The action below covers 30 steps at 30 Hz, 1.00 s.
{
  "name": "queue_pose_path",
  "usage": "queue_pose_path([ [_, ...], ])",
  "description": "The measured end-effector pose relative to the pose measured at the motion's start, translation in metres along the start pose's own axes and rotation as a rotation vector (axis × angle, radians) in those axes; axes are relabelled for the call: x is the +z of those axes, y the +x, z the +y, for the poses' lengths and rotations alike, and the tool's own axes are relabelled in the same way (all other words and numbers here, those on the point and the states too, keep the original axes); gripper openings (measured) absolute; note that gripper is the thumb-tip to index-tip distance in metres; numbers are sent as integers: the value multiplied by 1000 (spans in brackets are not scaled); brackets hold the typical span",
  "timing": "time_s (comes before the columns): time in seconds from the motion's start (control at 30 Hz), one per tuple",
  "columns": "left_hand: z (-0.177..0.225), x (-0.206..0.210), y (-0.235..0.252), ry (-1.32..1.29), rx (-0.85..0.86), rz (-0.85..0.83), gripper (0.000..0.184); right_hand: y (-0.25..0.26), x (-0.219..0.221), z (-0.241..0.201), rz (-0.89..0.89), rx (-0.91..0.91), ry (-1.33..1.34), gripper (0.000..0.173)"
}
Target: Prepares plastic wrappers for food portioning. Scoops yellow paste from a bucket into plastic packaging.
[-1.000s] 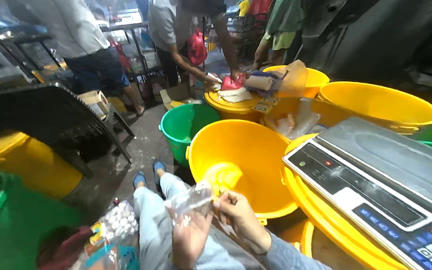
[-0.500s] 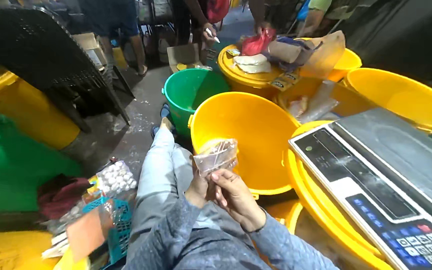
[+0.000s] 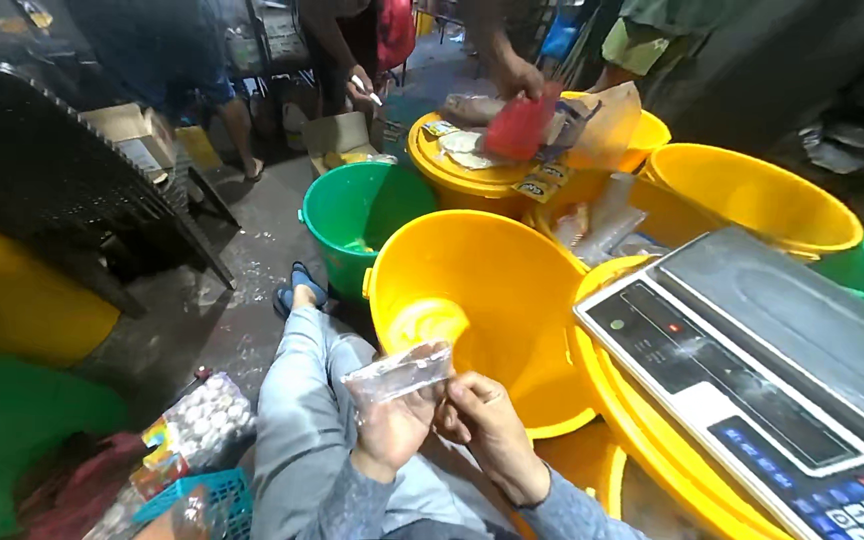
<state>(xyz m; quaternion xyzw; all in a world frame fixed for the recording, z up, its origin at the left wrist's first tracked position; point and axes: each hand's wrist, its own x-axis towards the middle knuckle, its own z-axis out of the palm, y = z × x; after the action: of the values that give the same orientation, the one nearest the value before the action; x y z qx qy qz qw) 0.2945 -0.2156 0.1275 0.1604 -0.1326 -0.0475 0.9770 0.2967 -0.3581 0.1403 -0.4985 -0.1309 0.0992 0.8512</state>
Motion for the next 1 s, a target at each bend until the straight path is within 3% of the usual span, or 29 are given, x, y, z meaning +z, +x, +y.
queue_pose_path([
  [0.1,11,-6,1,15,-19,-15,66,5,-11,6,82,-162,-289,19],
  [0.17,25,-12,-1,267,-26,-50,58,11,-20,3,117,-402,-539,18],
  [0.23,36,-19,-7,583,-41,-120,50,18,-18,-13,-51,-566,-746,39],
  [0.3,36,-21,-17,711,-38,-149,45,23,-6,-23,-268,-661,-942,53],
  [0.4,31,-26,-19,665,-38,-224,51,32,5,-22,-398,-820,-1162,53],
  [0.5,30,-30,-19,671,20,-199,59,31,7,-23,-409,-908,-1180,48],
  [0.63,33,-32,-15,702,64,-190,69,26,6,-20,-531,-776,-1221,56],
  [0.77,26,-38,-14,816,82,-73,62,30,11,-33,-851,-424,-1280,60],
  [0.83,28,-47,-11,830,82,39,53,49,13,-53,-917,-271,-1105,52],
  [0.93,48,-68,6,747,111,203,38,114,3,-93,-583,-209,-843,38],
  [1.0,61,-79,25,711,135,209,39,170,-15,-86,-363,-120,-1040,33],
])
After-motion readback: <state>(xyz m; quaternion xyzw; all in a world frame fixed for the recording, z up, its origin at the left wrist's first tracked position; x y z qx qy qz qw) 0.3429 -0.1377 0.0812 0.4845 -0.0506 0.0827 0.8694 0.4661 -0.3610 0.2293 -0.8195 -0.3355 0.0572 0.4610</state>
